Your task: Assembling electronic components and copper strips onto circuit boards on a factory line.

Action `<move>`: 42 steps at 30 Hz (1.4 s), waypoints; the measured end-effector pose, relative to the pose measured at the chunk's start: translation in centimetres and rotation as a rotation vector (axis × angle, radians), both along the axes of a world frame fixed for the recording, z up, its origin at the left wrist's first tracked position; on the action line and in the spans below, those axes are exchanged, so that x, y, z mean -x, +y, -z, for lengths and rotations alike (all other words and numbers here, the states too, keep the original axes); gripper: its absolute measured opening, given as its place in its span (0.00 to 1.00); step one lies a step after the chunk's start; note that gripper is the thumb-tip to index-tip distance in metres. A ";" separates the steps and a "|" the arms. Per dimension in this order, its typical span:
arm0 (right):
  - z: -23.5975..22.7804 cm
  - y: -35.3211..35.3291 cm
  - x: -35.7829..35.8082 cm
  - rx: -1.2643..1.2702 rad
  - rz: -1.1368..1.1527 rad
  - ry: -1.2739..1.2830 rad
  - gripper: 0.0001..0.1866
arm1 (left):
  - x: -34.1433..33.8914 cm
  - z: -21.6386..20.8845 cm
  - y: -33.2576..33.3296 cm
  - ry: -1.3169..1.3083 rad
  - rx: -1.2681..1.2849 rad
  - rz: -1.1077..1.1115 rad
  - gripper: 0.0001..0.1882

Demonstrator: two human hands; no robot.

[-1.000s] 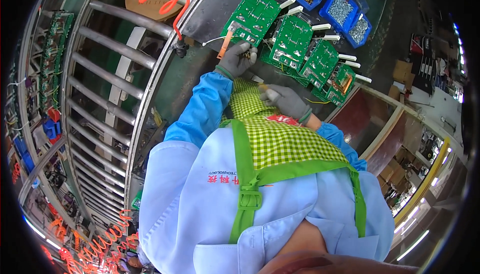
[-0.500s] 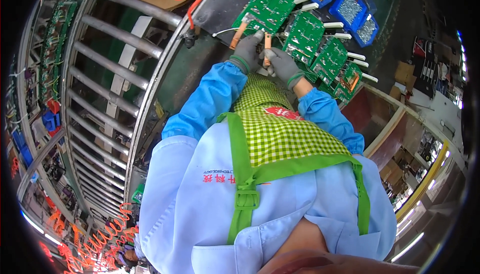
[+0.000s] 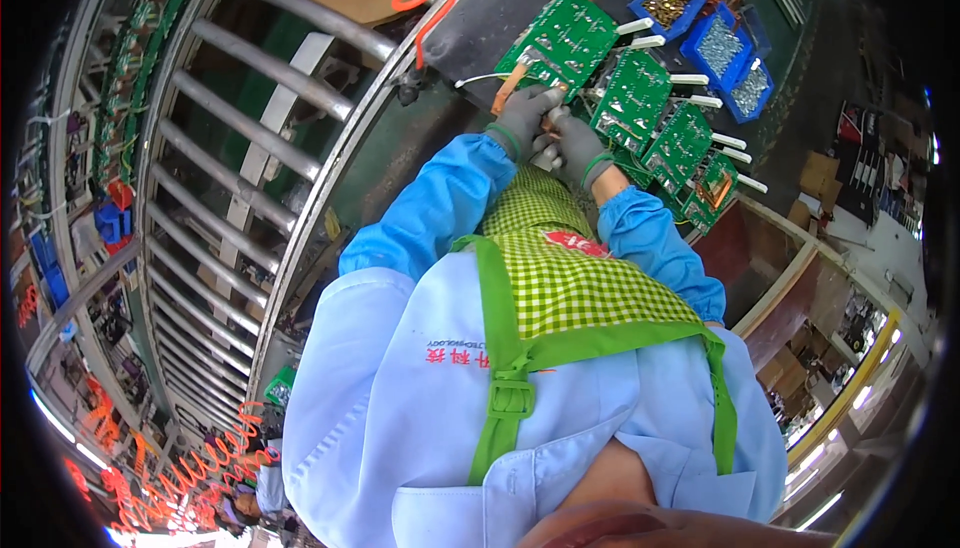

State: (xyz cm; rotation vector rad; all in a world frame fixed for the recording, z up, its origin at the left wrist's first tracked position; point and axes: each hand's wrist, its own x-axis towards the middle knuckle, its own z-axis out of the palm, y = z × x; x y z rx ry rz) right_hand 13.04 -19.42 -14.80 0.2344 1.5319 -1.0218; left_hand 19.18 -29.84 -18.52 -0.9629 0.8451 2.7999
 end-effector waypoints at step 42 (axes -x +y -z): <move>3.3 25.4 44.9 -0.197 -0.100 1.411 0.11 | -0.6 -1.2 -0.2 -0.247 0.049 -0.116 0.11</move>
